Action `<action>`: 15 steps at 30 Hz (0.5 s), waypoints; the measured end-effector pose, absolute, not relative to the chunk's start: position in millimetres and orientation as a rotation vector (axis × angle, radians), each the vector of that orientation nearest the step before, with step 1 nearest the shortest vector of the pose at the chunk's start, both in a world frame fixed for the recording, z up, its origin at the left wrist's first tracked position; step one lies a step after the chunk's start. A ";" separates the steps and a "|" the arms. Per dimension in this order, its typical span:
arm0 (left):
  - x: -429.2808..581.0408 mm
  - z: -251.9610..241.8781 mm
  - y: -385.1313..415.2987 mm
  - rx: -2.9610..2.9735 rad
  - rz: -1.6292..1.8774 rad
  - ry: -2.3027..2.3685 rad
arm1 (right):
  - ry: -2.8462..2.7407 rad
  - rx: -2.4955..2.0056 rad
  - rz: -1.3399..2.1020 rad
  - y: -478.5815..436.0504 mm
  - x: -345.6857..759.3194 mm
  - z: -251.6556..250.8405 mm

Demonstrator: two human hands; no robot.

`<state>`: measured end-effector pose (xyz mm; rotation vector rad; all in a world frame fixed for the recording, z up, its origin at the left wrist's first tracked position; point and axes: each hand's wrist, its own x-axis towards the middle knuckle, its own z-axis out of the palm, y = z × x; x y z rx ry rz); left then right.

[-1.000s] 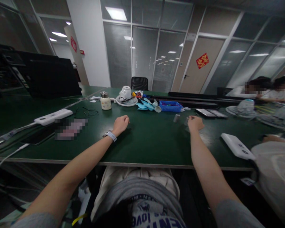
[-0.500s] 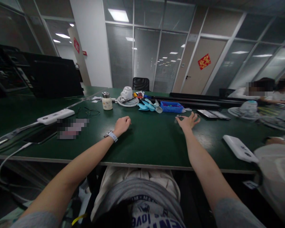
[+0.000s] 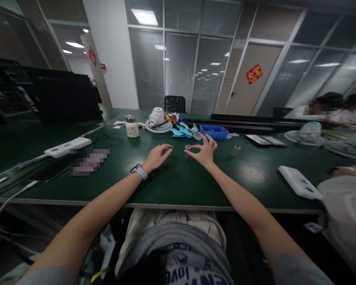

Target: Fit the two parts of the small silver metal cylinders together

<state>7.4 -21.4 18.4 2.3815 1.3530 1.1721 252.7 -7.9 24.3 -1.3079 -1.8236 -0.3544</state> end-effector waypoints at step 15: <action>16.9 16.6 -27.5 2.679 1.215 1.122 | -2.091 -1.029 0.101 -25.7 223.4 11.0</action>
